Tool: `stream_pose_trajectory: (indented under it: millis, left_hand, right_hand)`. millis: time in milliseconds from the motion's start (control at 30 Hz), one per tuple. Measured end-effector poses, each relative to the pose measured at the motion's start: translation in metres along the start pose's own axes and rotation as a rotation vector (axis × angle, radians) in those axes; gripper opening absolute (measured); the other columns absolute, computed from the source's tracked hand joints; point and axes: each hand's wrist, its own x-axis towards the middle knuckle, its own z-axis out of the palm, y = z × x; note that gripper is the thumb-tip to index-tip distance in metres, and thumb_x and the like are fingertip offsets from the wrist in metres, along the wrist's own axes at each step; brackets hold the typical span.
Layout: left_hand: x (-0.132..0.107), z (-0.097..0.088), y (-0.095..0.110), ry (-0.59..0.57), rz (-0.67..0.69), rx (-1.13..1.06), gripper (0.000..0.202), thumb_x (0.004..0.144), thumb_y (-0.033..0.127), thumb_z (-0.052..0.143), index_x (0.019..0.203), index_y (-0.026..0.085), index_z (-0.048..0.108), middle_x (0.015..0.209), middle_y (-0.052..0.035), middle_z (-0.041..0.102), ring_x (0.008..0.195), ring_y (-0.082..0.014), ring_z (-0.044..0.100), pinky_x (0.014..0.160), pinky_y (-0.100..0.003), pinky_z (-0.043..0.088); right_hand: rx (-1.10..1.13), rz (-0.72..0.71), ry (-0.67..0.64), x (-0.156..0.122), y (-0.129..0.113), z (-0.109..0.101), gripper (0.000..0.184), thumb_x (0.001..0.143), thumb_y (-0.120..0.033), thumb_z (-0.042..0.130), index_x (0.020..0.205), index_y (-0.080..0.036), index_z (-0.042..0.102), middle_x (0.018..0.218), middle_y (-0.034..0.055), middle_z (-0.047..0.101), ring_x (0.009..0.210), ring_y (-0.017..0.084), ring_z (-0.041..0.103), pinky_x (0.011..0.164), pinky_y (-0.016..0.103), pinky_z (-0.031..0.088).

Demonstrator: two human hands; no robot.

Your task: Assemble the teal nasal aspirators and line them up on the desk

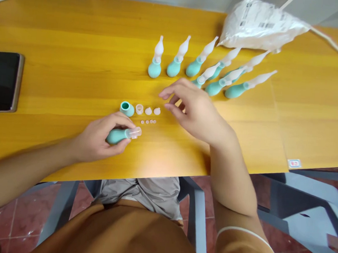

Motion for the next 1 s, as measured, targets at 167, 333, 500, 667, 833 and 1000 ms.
stream_pose_trajectory:
  millis: [167, 333, 500, 667, 833, 1000]
  left_hand:
    - [-0.005, 0.002, 0.004, 0.051, -0.120, -0.078, 0.026, 0.107, 0.030, 0.083, 0.128, 0.025, 0.067, 0.121, -0.0049, 0.086, 0.104, -0.0207, 0.084, 0.094, -0.034, 0.065]
    - [0.001, -0.001, 0.011, 0.012, -0.286, -0.280, 0.030, 0.104, 0.034, 0.088, 0.115, 0.025, 0.062, 0.100, 0.0003, 0.084, 0.082, -0.0158, 0.077, 0.078, -0.030, 0.057]
    - [0.007, -0.008, 0.019, -0.149, -0.422, -0.698, 0.033, 0.108, 0.031, 0.088, 0.110, 0.025, 0.056, 0.091, 0.0011, 0.084, 0.075, -0.0142, 0.078, 0.072, -0.026, 0.059]
    - [0.009, -0.015, 0.025, -0.285, -0.511, -0.972, 0.043, 0.110, 0.036, 0.095, 0.106, 0.024, 0.054, 0.093, -0.0011, 0.084, 0.078, -0.0149, 0.081, 0.071, -0.024, 0.059]
    - [0.011, -0.017, 0.026, -0.415, -0.565, -1.115, 0.052, 0.113, 0.044, 0.095, 0.099, 0.023, 0.049, 0.098, -0.0035, 0.084, 0.088, -0.0158, 0.082, 0.083, -0.028, 0.062]
    - [0.012, -0.019, 0.026, -0.463, -0.545, -1.113, 0.056, 0.111, 0.044, 0.095, 0.093, 0.025, 0.046, 0.089, -0.0007, 0.079, 0.088, -0.0177, 0.081, 0.081, -0.029, 0.061]
  right_hand:
    - [0.324, -0.213, -0.161, -0.003, -0.020, 0.010, 0.039, 0.106, -0.050, 0.100, 0.137, -0.030, 0.086, 0.126, 0.0078, 0.081, 0.084, 0.019, 0.078, 0.069, 0.033, 0.066]
    - [0.291, -0.410, -0.182, -0.003, -0.024, 0.042, 0.026, 0.113, -0.037, 0.094, 0.130, -0.020, 0.085, 0.110, 0.0064, 0.082, 0.083, 0.016, 0.077, 0.078, 0.029, 0.066]
    - [0.303, -0.456, -0.159, -0.005, -0.030, 0.045, 0.018, 0.116, -0.035, 0.089, 0.127, -0.021, 0.085, 0.105, 0.0058, 0.086, 0.086, 0.017, 0.080, 0.080, 0.029, 0.066]
    - [0.391, -0.483, -0.186, -0.008, -0.039, 0.040, 0.017, 0.118, -0.035, 0.085, 0.126, -0.020, 0.085, 0.101, 0.0050, 0.087, 0.083, 0.015, 0.082, 0.079, 0.024, 0.065]
    - [0.484, -0.464, -0.248, -0.009, -0.044, 0.039, 0.020, 0.120, -0.037, 0.082, 0.124, -0.018, 0.086, 0.107, 0.0089, 0.091, 0.090, 0.016, 0.086, 0.085, 0.025, 0.067]
    - [0.593, -0.420, -0.268, -0.009, -0.044, 0.039, 0.028, 0.126, -0.045, 0.072, 0.125, -0.020, 0.085, 0.099, 0.0035, 0.088, 0.076, 0.012, 0.082, 0.073, 0.022, 0.064]
